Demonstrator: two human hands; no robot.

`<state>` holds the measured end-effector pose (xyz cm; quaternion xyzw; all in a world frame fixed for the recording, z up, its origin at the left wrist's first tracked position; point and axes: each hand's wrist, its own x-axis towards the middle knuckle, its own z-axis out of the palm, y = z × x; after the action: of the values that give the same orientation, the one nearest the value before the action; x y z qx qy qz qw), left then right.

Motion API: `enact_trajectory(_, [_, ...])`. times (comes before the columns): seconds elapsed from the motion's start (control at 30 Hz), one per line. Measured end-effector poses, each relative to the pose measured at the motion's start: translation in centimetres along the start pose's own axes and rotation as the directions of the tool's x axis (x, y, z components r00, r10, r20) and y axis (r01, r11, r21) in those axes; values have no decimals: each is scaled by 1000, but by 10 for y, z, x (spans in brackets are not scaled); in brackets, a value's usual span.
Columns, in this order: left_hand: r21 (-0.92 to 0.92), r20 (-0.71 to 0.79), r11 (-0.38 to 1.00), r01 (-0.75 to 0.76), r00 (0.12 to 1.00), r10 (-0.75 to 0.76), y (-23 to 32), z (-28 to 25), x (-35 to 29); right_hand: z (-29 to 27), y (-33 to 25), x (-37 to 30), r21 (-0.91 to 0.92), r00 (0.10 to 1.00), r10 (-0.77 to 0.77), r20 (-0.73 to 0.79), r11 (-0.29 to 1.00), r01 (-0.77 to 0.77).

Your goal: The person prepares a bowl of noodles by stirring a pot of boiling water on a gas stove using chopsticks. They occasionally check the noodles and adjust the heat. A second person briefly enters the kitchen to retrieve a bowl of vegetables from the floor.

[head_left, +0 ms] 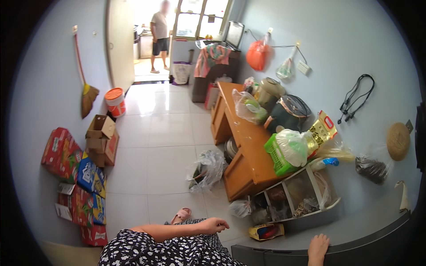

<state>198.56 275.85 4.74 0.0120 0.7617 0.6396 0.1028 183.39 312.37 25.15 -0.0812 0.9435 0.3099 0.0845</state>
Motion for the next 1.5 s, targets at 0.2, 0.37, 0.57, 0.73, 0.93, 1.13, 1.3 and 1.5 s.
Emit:
enact_trajectory(0.2, [-144, -146, 984, 101, 982, -122, -12, 21, -55, 27, 10, -20, -400, 947, -238, -216, 906, 137])
enact_trajectory(0.37, [-161, -64, 982, 95, 992, -106, 8, 24, -76, 20, 2, -9, -309, 995, -37, 95, 949, 64])
enact_trajectory(0.57, [-106, -96, 993, 47, 994, -57, 3, -16, -96, 93, 8, 64, -338, 991, 135, 22, 934, -120])
enact_trajectory(0.73, [-177, -1, 983, 50, 999, -51, -7, -11, -88, 115, 14, -6, -291, 989, 136, -62, 945, -148])
enact_trajectory(0.93, [-101, 120, 976, 195, 976, -183, -13, -42, -91, 13, -91, -184, -35, 862, -57, -503, 998, 46])
enact_trajectory(1.13, [105, 359, 992, 73, 927, -107, -10, -53, -42, -2, -103, -334, 29, 396, 272, -877, 852, -523])
enact_trajectory(1.3, [176, 457, 984, -33, 888, -52, 10, -40, -32, 36, -123, -428, 658, -286, 718, -635, 308, -687])
enact_trajectory(1.5, [149, 544, 988, -32, 837, -55, 9, -31, -32, 112, -103, -497, 941, -598, 781, -181, -40, -337])
